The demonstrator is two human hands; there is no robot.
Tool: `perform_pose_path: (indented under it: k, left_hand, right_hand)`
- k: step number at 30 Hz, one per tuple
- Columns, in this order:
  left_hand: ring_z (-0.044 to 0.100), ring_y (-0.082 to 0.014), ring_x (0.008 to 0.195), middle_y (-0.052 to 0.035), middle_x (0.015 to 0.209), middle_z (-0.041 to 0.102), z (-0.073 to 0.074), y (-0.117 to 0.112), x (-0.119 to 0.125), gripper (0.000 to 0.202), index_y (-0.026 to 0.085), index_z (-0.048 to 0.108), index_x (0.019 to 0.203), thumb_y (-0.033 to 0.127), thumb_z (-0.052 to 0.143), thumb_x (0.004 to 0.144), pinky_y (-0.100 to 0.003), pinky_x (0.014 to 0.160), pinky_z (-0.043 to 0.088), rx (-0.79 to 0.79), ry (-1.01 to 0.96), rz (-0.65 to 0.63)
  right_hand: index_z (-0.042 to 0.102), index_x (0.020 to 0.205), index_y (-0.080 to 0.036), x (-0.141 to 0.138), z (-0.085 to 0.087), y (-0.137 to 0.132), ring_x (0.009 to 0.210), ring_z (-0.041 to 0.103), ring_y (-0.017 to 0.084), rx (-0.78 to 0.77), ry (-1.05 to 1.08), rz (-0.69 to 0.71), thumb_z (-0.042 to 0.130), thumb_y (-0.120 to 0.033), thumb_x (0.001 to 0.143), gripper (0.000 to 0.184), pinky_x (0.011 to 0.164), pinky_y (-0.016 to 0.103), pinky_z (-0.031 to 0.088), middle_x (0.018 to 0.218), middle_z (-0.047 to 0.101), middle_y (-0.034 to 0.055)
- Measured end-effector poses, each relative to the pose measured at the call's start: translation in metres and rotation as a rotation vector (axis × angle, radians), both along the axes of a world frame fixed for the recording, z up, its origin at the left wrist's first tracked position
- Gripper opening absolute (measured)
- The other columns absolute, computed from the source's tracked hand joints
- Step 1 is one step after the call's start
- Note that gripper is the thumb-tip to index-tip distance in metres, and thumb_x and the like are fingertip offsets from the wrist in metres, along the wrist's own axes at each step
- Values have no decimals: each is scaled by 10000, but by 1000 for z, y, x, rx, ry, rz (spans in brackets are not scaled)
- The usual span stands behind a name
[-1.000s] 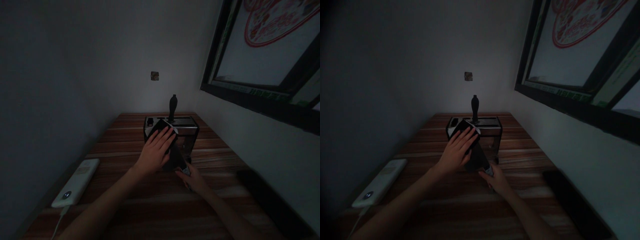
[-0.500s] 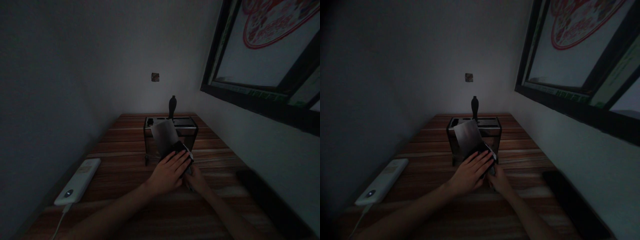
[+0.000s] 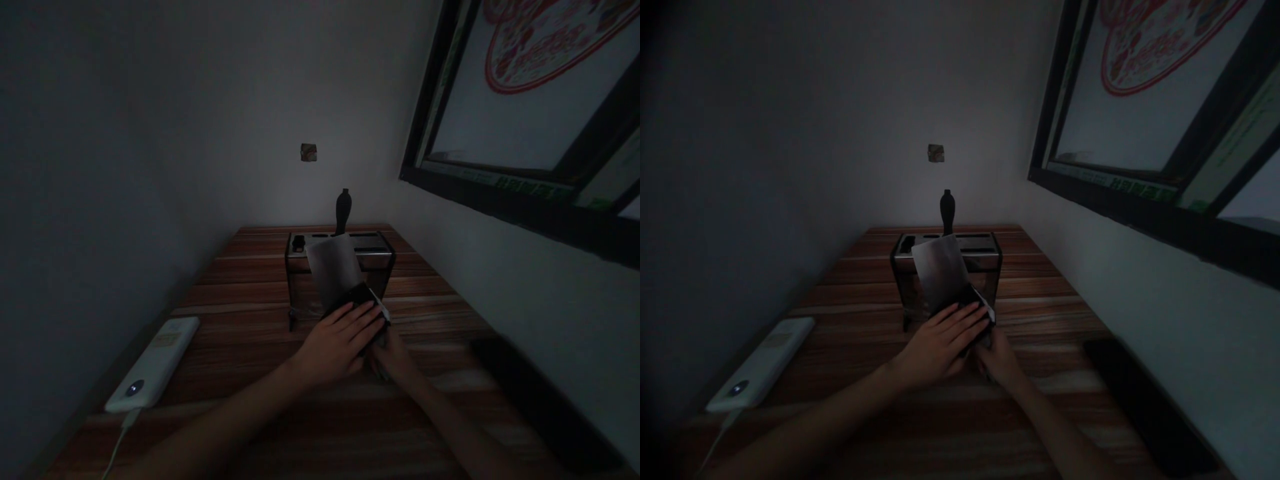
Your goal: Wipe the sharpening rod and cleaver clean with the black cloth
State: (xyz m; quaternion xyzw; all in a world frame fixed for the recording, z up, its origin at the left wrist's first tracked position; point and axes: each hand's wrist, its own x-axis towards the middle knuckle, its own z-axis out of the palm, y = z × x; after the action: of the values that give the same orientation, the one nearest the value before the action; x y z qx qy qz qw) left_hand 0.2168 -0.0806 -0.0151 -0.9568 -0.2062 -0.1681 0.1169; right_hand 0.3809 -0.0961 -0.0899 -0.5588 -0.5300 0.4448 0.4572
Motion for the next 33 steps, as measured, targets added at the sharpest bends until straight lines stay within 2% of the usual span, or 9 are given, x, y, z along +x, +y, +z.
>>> perform_pose_path:
  k: [4,10,13,19,24,33]
  left_hand:
    - [115,-170,1352,-34,1457,226,16,13,-11,564,135,289,1354,241,443,822,-361,1108,124,28,-68,68]
    - [152,-177,1345,-46,1441,271,49,38,-37,512,136,314,1341,169,400,837,-389,1104,143,89,-175,157]
    - [162,-182,1343,-54,1437,280,58,44,-44,499,141,314,1340,159,397,848,-402,1100,158,100,-226,189]
    - [148,-178,1346,-61,1443,265,62,44,-38,500,129,312,1341,163,397,848,-389,1105,144,110,-265,223]
    - [132,-183,1349,-67,1452,238,63,43,-32,521,130,284,1357,175,402,852,-392,1106,131,110,-292,284]
    - [128,-202,1350,-69,1453,235,53,37,-27,547,128,296,1356,200,436,832,-405,1102,125,142,-214,248]
  right_hand:
    - [484,816,-196,-5,9,-2,269,357,70,23,-5,83,553,-483,713,313,287,177,296,382,419,-103]
    - [476,797,-192,-9,10,-3,281,349,55,22,-2,132,572,-486,717,320,288,156,306,394,398,-113]
    - [476,797,-194,-9,6,-3,274,348,53,3,5,136,572,-496,718,327,283,157,317,396,397,-115]
    - [474,853,-198,-9,4,-3,276,346,56,-17,18,120,580,-509,706,360,274,152,309,397,394,-122]
    - [480,818,-194,-11,5,-4,272,346,59,-29,13,119,576,-508,705,347,281,157,297,385,393,-118]
    - [485,854,-187,-11,7,-3,299,359,60,15,-11,118,570,-482,711,338,298,161,297,416,412,-108]
